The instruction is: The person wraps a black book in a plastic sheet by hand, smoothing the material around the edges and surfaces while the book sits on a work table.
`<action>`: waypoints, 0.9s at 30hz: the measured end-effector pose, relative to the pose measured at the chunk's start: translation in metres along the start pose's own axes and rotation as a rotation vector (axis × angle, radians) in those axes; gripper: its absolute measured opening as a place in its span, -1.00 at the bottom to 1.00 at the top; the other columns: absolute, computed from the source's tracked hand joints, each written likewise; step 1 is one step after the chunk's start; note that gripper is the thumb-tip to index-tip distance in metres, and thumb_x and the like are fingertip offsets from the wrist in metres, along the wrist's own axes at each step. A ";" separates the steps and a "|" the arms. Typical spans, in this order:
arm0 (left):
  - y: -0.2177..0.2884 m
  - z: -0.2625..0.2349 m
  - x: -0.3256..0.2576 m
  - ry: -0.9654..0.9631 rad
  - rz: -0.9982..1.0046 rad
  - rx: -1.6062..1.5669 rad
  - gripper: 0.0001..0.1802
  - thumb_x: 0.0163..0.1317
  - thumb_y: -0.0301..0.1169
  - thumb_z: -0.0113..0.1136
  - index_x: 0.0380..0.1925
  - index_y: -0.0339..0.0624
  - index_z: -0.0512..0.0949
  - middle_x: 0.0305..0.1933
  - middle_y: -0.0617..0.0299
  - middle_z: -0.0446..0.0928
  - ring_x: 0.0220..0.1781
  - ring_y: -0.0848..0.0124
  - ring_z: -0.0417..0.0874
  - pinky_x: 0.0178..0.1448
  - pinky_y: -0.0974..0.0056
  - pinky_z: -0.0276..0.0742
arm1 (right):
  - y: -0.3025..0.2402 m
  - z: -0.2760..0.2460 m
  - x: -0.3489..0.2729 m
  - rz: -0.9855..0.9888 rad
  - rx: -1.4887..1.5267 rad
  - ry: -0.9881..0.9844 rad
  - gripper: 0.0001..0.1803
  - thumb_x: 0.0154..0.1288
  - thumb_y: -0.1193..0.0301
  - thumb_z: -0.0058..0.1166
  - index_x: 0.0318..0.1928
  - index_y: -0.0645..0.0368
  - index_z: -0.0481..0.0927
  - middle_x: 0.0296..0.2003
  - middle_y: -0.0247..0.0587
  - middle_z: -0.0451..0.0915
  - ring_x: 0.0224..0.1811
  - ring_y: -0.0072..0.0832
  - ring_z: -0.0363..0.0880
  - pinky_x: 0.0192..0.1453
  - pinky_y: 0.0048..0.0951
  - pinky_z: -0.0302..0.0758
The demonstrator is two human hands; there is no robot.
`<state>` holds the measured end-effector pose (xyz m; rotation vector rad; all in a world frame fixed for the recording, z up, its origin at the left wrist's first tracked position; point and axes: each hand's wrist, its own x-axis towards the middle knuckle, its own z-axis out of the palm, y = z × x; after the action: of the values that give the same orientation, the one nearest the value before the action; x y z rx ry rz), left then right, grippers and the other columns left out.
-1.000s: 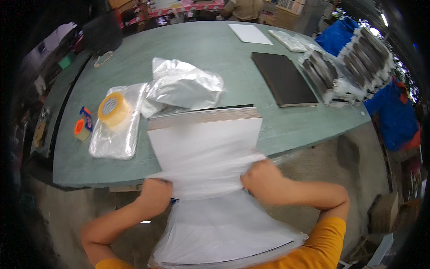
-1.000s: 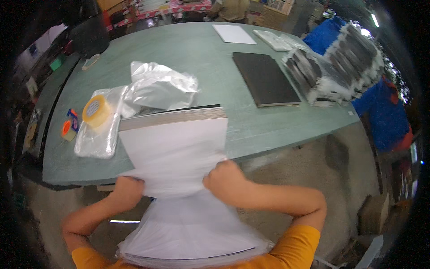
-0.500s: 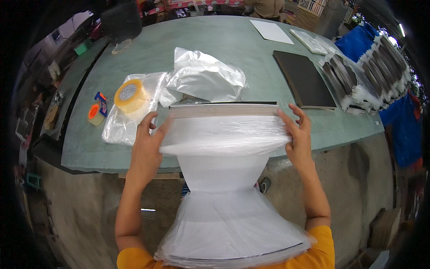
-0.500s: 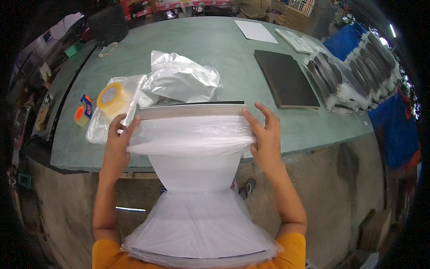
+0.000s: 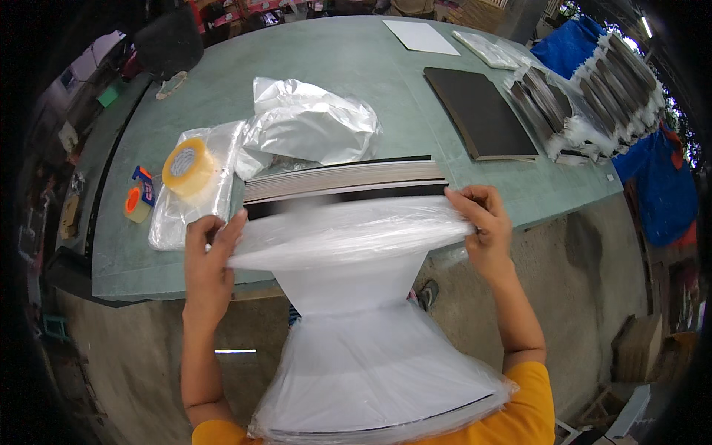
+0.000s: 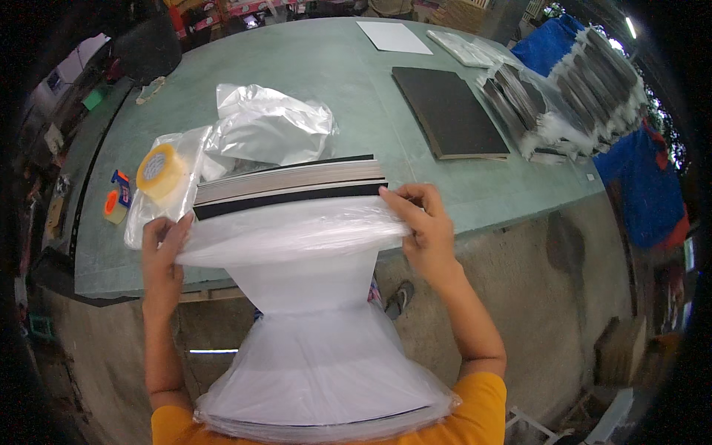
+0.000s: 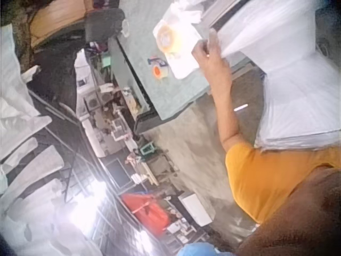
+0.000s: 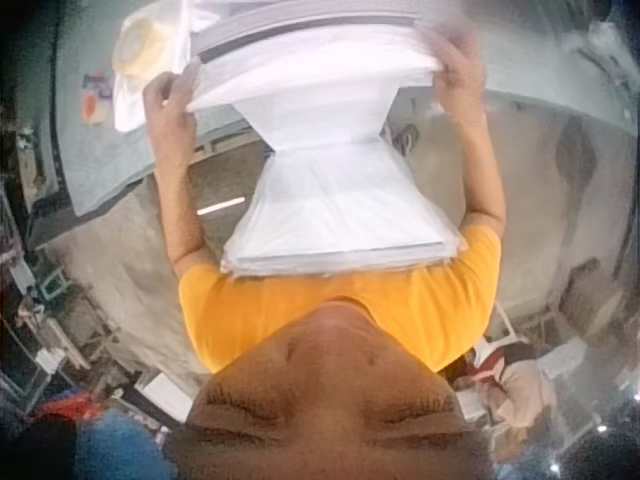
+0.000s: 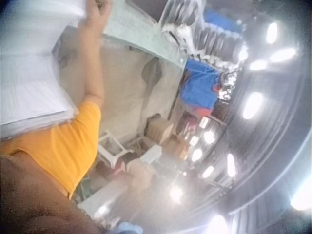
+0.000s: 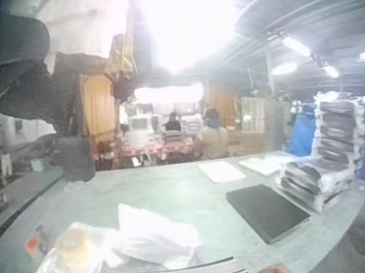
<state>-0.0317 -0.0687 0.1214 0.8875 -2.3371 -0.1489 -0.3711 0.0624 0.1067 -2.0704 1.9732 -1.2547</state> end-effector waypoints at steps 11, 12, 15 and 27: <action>-0.075 0.100 -0.139 -0.782 -0.606 -1.538 -0.69 -0.09 -0.50 0.14 -0.26 -0.32 0.45 -0.39 0.19 0.49 -0.34 0.39 0.51 -0.28 0.37 0.43 | 0.099 0.083 -0.138 1.064 1.474 -0.725 -0.54 -0.15 0.38 0.23 -0.17 0.27 0.42 -0.31 -0.30 0.51 -0.35 -0.61 0.51 -0.33 -0.64 0.47; -0.085 0.123 -0.166 -0.899 -0.781 -1.625 -0.74 -0.05 -0.49 0.10 -0.29 -0.29 0.44 -0.40 0.22 0.47 -0.37 0.42 0.49 -0.30 0.37 0.42 | 0.110 0.100 -0.162 1.028 1.659 -0.791 -0.61 -0.14 0.39 0.20 -0.23 0.23 0.45 -0.38 -0.37 0.47 -0.40 -0.62 0.46 -0.45 -0.68 0.39; -0.080 0.167 -0.204 -0.926 -1.129 -1.601 -0.89 -0.04 -0.54 0.01 -0.45 -0.15 0.41 -0.46 0.34 0.41 -0.43 0.48 0.42 -0.34 0.39 0.38 | 0.146 0.159 -0.235 0.898 1.020 -0.623 -0.80 -0.17 0.55 -0.03 -0.40 0.22 0.47 -0.46 -0.30 0.45 -0.41 -0.50 0.42 -0.37 -0.53 0.36; 0.031 0.020 -0.076 -1.213 0.381 -1.434 -0.66 0.26 -0.28 -0.19 -0.08 -0.17 0.44 0.05 0.03 0.36 0.16 0.11 0.27 0.21 0.11 0.14 | -0.035 0.040 -0.062 -0.316 1.519 -1.438 -0.53 0.23 0.27 -0.10 0.04 0.37 0.33 0.09 0.08 0.25 0.18 -0.14 0.18 0.23 -0.23 0.08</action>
<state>-0.0170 0.0012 0.0761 -0.5627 -2.2661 -2.2879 -0.3127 0.1023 0.0657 -1.4029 -0.0718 -0.4411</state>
